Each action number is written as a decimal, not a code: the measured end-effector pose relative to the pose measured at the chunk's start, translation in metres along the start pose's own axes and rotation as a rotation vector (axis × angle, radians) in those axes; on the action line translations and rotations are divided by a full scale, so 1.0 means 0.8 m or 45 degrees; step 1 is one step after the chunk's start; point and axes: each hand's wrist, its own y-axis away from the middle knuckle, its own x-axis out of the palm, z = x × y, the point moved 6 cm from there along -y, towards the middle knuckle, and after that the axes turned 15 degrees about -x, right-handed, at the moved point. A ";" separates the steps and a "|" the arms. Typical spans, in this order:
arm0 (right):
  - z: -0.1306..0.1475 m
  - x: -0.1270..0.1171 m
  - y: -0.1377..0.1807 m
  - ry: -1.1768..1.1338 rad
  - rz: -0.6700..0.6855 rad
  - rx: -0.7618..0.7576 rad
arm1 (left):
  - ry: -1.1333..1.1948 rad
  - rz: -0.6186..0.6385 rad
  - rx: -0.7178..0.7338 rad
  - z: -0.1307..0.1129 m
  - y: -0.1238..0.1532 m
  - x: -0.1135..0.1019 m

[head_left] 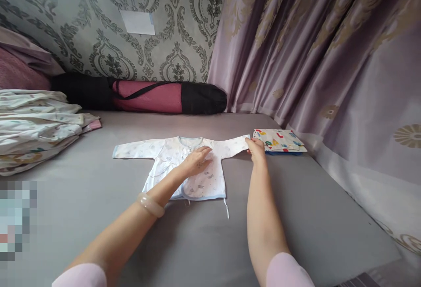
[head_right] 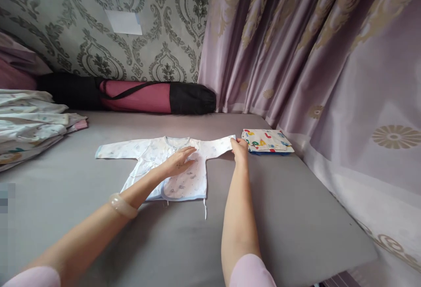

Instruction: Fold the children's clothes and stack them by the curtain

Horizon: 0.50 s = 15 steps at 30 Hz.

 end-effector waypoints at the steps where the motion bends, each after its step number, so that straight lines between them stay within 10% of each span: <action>1: 0.005 -0.001 0.001 -0.055 -0.005 0.003 | -0.002 0.013 -0.002 0.003 -0.010 0.007; 15: 0.023 -0.006 0.004 -0.346 -0.081 0.021 | -0.039 0.164 -0.166 0.021 -0.058 0.035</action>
